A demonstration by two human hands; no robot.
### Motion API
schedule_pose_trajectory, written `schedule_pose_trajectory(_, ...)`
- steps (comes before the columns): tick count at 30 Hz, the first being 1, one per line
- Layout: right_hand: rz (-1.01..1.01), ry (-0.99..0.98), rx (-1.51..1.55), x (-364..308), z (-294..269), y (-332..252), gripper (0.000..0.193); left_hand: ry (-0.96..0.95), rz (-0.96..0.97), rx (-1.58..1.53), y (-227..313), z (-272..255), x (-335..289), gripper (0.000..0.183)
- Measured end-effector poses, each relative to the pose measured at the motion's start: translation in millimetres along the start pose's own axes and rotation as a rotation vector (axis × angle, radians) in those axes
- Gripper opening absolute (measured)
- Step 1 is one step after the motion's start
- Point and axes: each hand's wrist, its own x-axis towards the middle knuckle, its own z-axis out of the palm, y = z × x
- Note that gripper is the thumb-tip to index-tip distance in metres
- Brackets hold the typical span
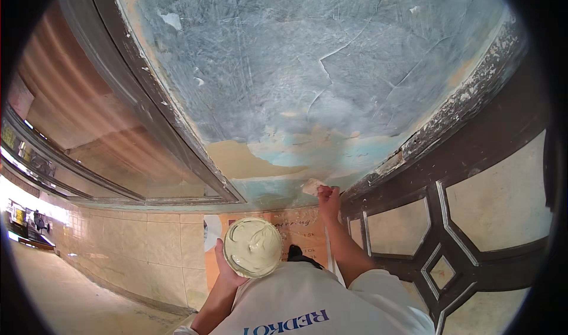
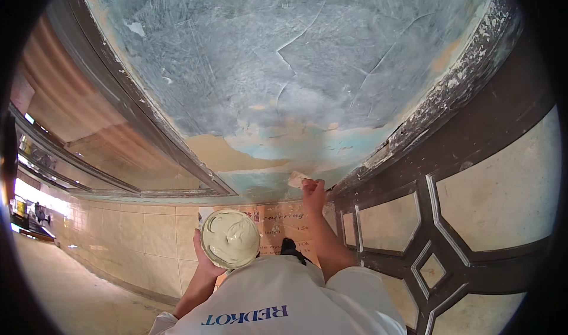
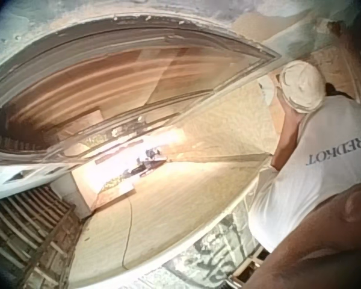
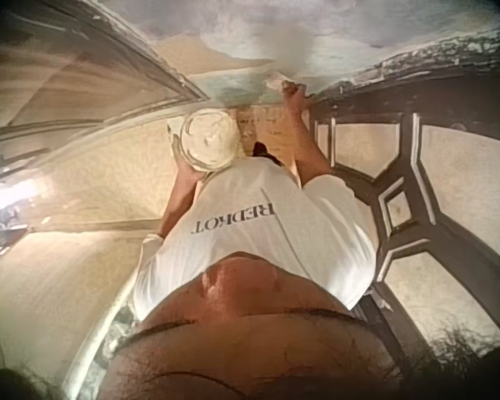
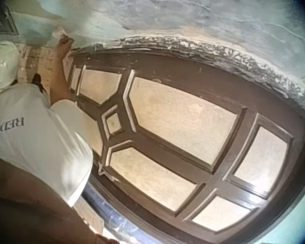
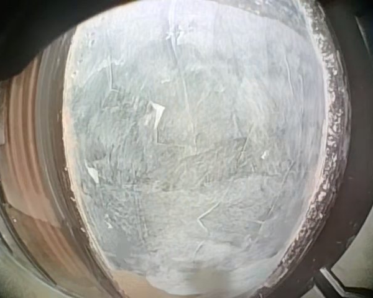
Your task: The person applies plaster to a wall surface with a putty knife to patch a damaged area.
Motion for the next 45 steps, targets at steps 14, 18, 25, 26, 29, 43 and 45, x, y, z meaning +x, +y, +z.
schedule_pose_trajectory(14,0.460,-0.134,-0.095,8,-55,3,0.040,-0.050,-0.030,-0.104,-40,23,27,0.087)
schedule_pose_trajectory(18,0.491,-0.285,0.061,4,-82,-50,0.037,-0.064,0.039,-0.137,-39,42,34,0.082)
schedule_pose_trajectory(25,0.028,-0.378,0.251,26,-79,-162,0.034,-0.146,0.179,-0.032,-32,69,51,0.083)
schedule_pose_trajectory(26,-0.046,-0.374,0.168,25,-75,-187,0.032,-0.147,0.181,-0.033,-30,72,51,0.083)
schedule_pose_trajectory(29,-0.244,-0.395,0.064,22,-67,-229,0.030,-0.155,0.162,-0.169,-24,81,52,0.085)
schedule_pose_trajectory(43,-0.953,-0.600,-0.369,-22,-19,-343,0.034,-0.347,0.596,0.114,26,84,21,0.098)
schedule_pose_trajectory(45,-1.116,-0.516,-0.451,-29,-9,-350,0.028,-0.376,0.671,0.300,34,88,14,0.100)
